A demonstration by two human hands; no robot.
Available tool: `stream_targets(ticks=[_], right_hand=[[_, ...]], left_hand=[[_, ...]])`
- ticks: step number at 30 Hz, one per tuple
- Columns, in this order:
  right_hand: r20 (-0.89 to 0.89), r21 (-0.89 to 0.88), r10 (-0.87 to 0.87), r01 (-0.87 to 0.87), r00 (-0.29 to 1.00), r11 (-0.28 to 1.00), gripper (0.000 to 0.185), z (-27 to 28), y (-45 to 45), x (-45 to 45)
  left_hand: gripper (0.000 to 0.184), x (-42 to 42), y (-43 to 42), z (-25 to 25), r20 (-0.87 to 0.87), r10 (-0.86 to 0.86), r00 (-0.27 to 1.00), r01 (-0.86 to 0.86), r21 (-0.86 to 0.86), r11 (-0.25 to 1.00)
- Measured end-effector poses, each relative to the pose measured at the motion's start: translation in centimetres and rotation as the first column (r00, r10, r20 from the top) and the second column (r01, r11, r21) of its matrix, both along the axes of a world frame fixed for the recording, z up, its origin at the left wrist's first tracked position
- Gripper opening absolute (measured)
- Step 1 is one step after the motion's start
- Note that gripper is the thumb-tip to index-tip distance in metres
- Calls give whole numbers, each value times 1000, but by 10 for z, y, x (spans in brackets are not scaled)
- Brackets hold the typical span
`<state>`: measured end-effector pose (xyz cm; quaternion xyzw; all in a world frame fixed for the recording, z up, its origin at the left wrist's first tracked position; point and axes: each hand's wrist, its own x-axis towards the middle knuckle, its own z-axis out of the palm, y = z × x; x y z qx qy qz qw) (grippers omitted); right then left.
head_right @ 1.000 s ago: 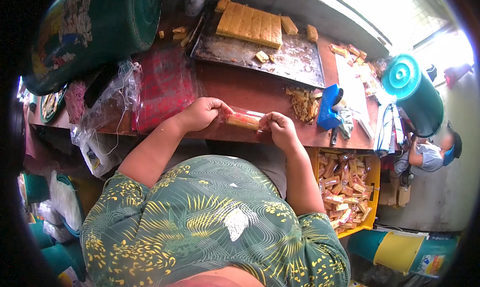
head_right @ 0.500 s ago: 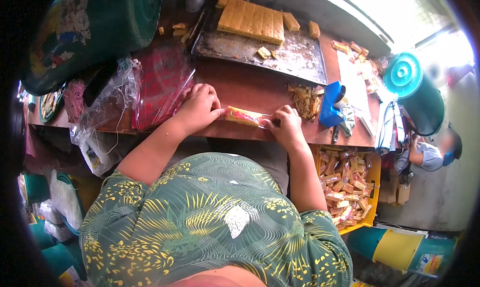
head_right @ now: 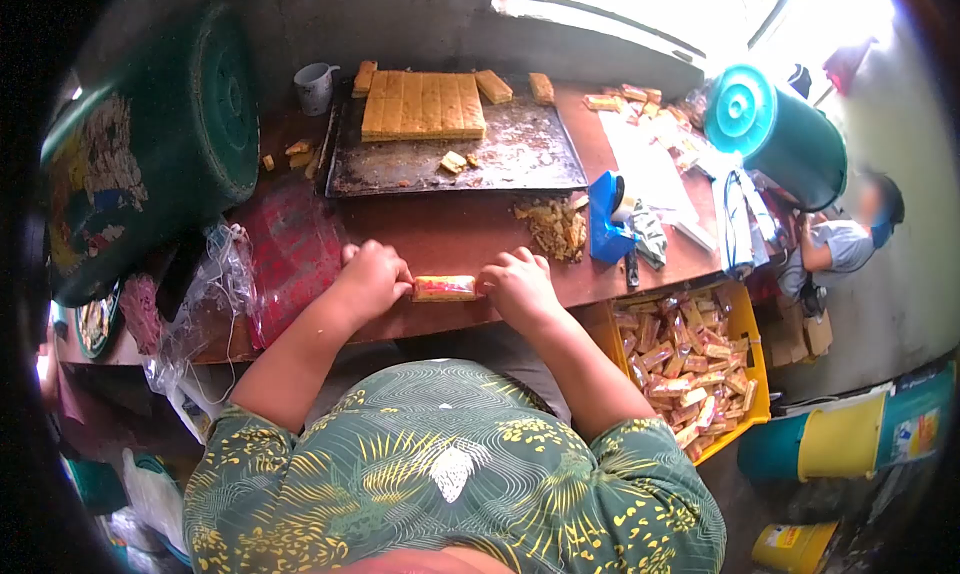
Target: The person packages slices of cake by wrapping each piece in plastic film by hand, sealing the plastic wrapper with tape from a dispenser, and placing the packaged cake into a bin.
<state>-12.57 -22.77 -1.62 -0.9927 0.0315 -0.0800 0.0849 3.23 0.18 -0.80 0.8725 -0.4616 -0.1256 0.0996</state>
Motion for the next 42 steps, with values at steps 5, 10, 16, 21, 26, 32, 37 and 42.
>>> stream_targets(ticks=[5, 10, 16, 21, 26, 32, 37, 42], right_hand=[[66, -129, -8, 17, 998, 992, 23, -21, 18, -12], [69, -6, -22, 22, 997, 1000, 64, -30, 43, -42], [539, 384, -114, -123, 835, 915, 65, -6, 29, -25], [484, 214, 154, -286, 862, 934, 33, -16, 14, -29], [249, 599, 76, -215, 966, 771, 21, -29, 19, -22], [441, 585, -222, -91, 869, 806, 23, 5, -32, -27], [246, 756, -688, 308, 683, 577, 35, 1, -203, -67], [15, 858, -723, 363, 691, 364, 31, 0, -206, -42]], left_hand=[[24, -22, 10, -40, 453, -53, 890, 146, -174, 974], [54, -39, -4, -52, -186, 65, 980, -164, -581, 797], [32, -13, -41, -41, -788, -313, 531, -475, -582, 660], [42, -19, -44, -54, -144, -212, 967, 58, -682, 729], [83, -26, -31, -29, -135, -314, 940, 195, -543, 816], [89, -28, -32, -38, -105, -271, 957, 179, -522, 834], [88, -29, -33, -33, -88, -270, 959, 188, -517, 835], [88, -29, -33, -31, -129, -269, 955, 168, -511, 843]])
